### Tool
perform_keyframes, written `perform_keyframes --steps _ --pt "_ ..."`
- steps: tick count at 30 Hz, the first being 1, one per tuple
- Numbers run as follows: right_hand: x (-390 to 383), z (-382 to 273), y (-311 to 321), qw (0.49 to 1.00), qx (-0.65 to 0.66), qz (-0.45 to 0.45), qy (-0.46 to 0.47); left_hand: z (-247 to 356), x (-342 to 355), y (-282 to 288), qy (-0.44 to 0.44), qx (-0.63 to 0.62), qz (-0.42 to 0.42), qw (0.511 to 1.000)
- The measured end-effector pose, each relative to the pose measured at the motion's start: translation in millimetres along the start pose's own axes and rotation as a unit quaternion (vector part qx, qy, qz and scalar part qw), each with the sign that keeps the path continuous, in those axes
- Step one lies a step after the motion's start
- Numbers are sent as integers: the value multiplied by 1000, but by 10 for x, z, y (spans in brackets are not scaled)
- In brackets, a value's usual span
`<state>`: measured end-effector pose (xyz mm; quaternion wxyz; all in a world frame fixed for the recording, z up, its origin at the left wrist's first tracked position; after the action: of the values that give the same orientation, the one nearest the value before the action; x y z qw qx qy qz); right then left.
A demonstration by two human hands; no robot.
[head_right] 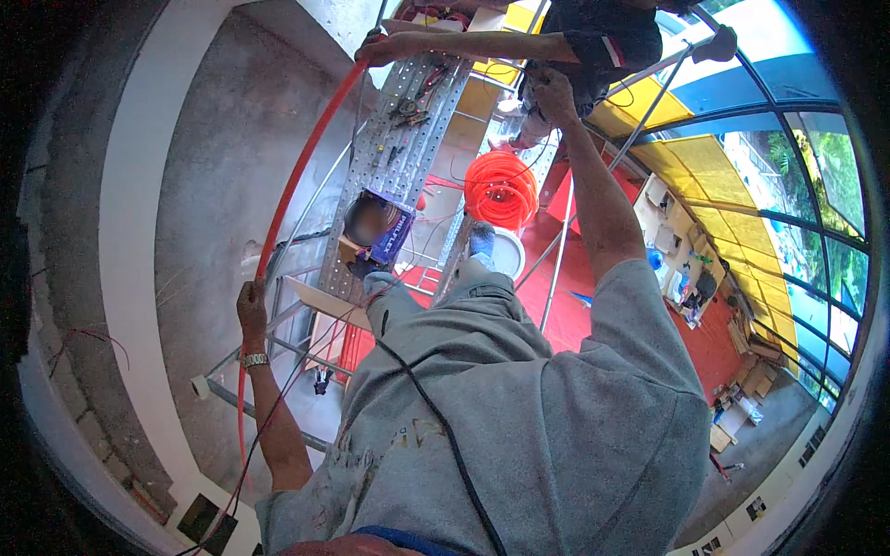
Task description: The person is feeding red electrical wire through a flexible conduit or conduit fitting on a construction site.
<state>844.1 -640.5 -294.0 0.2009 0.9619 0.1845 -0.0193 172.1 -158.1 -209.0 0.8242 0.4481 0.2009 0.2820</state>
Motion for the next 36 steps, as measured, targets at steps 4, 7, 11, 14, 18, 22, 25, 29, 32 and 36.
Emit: perform_keyframes --steps 4,7,11,14,18,22,25,29,32,36 --pt "48 123 73 998 -29 9 48 -8 -35 -54 32 -12 -5 999" --pt "32 200 106 998 -46 35 24 -34 -73 -61 29 1 5 1000" --pt "-36 135 150 997 -66 25 16 -8 -99 -69 -4 14 4 1000" --pt "-137 38 81 996 -92 11 5 -120 -160 -86 32 21 -4 999" --pt "-72 208 119 998 -69 7 9 -1 -69 -158 6 17 -3 1000" --pt "-69 188 -1 993 -118 -20 10 -21 -105 -161 7 4 -11 1000" --pt "-166 86 -82 995 -95 -14 21 -104 -135 -199 -7 -16 9 1000" --pt "-140 222 -101 992 -126 -13 11 143 -117 -250 -103 64 6 993" --pt "-132 266 -130 999 -53 0 11 36 -164 -240 10 -6 -9 1000" --pt "-117 332 -233 995 -84 -33 -31 27 -277 -210 -31 16 -7 999"
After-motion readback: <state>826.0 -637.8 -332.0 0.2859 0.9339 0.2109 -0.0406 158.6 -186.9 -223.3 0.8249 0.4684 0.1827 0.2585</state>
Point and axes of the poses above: each hand's wrist, its own x-axis towards the middle knuckle, its own y-axis out of the back of the hand, z = x × y, the point moved 8 cm from there along x, towards the middle knuckle, and after that the axes turned 8 degrees about -y, right-handed, at the moved point
